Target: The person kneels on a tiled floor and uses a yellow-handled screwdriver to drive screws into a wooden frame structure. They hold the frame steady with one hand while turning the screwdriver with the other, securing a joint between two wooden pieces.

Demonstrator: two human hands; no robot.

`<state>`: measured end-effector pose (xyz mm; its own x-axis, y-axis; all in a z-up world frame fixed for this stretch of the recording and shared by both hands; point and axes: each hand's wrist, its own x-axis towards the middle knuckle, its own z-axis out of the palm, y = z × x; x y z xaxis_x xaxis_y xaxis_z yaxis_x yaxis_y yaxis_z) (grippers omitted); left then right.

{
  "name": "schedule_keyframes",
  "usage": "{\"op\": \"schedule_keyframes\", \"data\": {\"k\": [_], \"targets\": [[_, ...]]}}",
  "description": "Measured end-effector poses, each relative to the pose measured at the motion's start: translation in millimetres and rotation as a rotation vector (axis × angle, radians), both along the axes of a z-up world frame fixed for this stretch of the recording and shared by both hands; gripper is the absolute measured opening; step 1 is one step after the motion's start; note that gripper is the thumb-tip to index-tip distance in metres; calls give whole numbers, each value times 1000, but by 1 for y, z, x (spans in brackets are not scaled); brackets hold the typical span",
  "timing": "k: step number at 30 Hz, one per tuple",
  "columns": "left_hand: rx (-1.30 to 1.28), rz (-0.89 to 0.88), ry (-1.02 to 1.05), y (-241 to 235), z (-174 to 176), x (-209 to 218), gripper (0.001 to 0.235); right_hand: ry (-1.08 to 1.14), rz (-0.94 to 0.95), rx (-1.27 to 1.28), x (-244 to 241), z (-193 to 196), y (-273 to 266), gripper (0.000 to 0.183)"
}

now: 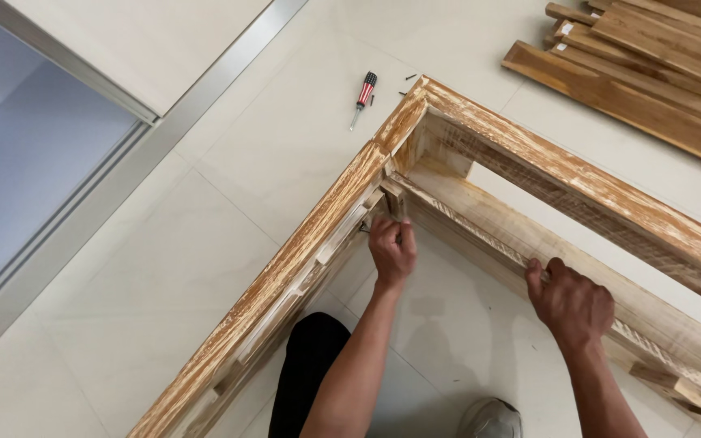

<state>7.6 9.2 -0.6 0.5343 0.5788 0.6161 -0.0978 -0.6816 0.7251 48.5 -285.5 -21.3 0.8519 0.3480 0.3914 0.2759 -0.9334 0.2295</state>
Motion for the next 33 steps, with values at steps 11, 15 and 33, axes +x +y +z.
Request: {"op": "schedule_keyframes", "data": {"k": [11, 15, 33], "targets": [[203, -196, 104, -2, 2, -30, 31, 8, -12, 22, 0, 4, -3, 55], [305, -291, 143, 5, -15, -37, 40, -2, -25, -33, -2, -2, -2, 56], [571, -465, 691, 5, -88, -53, 45, -19, 21, 61, 1, 9, 5, 52]]}}
